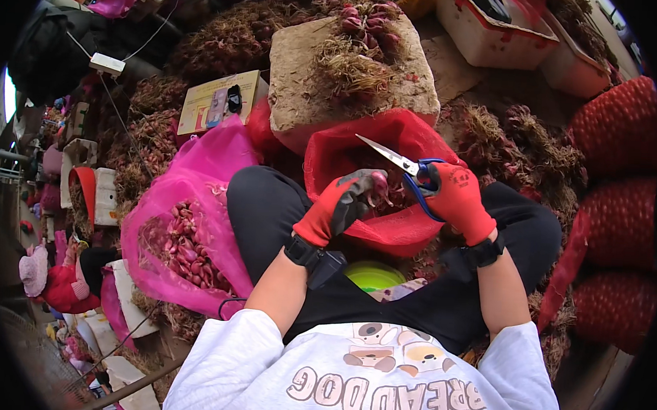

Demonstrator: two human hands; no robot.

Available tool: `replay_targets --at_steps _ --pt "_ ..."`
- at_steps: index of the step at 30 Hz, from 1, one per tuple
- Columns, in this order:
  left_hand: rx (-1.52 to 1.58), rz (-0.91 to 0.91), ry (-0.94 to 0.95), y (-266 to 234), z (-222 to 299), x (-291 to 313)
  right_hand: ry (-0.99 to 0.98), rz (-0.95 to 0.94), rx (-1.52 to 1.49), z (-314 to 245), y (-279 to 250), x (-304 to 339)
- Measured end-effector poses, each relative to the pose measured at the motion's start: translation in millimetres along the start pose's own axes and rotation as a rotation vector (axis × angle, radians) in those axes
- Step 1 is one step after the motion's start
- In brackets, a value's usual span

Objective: Trimming the roots and stalks of red shallots using blue scissors and placing them into a red mesh bag.

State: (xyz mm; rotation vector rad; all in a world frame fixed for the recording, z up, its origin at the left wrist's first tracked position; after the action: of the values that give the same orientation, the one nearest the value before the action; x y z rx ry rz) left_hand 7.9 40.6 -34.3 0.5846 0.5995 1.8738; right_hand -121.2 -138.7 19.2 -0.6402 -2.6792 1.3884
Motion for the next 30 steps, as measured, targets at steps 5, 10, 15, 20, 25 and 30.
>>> replay_targets --at_steps 5,10,15,20,25,30 --pt "0.008 0.175 0.076 -12 20 -4 -0.145 0.039 0.422 22 -11 14" --pt "-0.039 0.253 0.009 0 31 3 -0.139 0.04 0.526 21 -13 15" --pt "-0.23 0.25 -0.102 8 36 5 -0.16 0.023 0.584 19 -14 13" --pt "-0.235 0.283 -0.224 14 35 4 -0.141 -0.018 0.596 22 -12 14" --pt "-0.253 0.099 -0.257 19 27 1 -0.073 -0.073 0.235 19 -3 12" --pt "-0.247 0.175 -0.036 22 25 -3 0.173 -0.167 -0.366 9 -1 3"
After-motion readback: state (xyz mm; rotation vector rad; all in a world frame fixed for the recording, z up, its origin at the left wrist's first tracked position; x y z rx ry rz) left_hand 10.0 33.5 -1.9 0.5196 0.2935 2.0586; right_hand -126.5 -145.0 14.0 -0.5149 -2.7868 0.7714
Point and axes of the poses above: each hand's wrist, its own x-axis away from the middle knuckle, its own y-axis out of the palm, z = x × y, the point moved 1 cm from there along -x, towards the middle knuckle, and after that the axes turned 8 degrees about x, right-handed, at the moved point
